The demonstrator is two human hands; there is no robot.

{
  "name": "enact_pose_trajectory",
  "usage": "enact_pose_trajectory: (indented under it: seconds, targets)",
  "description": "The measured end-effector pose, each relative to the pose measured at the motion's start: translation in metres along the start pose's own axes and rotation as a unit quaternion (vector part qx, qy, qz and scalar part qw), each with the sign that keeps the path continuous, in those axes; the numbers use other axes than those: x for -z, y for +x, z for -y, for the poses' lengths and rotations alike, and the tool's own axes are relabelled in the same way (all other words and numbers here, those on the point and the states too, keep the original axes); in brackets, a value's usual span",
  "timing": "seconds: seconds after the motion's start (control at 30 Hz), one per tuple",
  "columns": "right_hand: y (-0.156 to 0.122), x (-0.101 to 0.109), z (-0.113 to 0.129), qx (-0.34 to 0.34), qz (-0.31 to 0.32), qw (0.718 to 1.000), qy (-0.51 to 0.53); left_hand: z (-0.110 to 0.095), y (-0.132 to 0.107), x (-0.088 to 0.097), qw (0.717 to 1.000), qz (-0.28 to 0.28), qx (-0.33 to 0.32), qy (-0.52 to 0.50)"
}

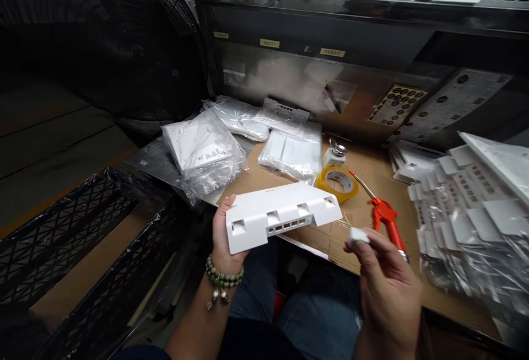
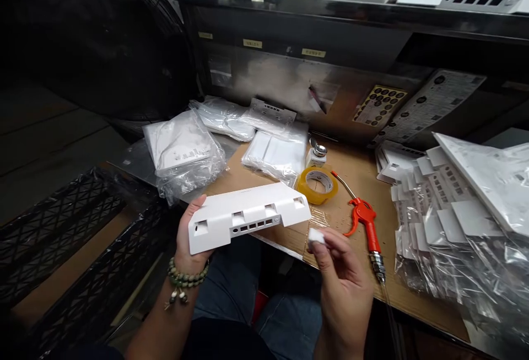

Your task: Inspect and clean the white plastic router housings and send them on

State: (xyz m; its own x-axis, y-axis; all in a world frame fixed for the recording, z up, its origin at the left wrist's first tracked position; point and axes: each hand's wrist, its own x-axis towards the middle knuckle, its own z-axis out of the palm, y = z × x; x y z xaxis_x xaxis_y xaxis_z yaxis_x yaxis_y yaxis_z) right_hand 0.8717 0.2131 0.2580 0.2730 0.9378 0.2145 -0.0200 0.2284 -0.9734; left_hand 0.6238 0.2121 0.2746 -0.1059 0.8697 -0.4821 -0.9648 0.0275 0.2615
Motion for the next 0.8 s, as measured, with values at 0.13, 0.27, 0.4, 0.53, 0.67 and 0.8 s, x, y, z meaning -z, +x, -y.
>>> enact_pose_trajectory:
  seconds: [0.13, 0.27, 0.4, 0.53, 0.67, 0.8]
  targets:
    - [-0.019, -0.034, 0.015, 0.110, 0.116, 0.981, -0.110, 0.013, -0.007, -0.018, 0.997, -0.034, -0.070, -0.003]
    - [-0.030, -0.069, 0.024, 0.175, 0.180, 0.959, -0.133, 0.020, -0.010, -0.022, 0.992, -0.028, -0.120, 0.008]
    - [-0.032, -0.080, 0.021, 0.195, 0.185, 0.953, -0.144, 0.023, -0.013, -0.021, 0.993, -0.015, -0.121, -0.001]
    - [-0.031, -0.079, 0.017, 0.204, 0.179, 0.950, -0.153, 0.026, -0.013, -0.022, 0.992, -0.012, -0.122, -0.002]
    - [-0.028, -0.076, 0.017, 0.202, 0.178, 0.950, -0.161, 0.027, -0.011, -0.021, 0.992, -0.005, -0.122, -0.006]
    - [-0.031, -0.074, 0.027, 0.202, 0.167, 0.954, -0.147, 0.028, -0.012, -0.022, 0.994, -0.009, -0.109, -0.019]
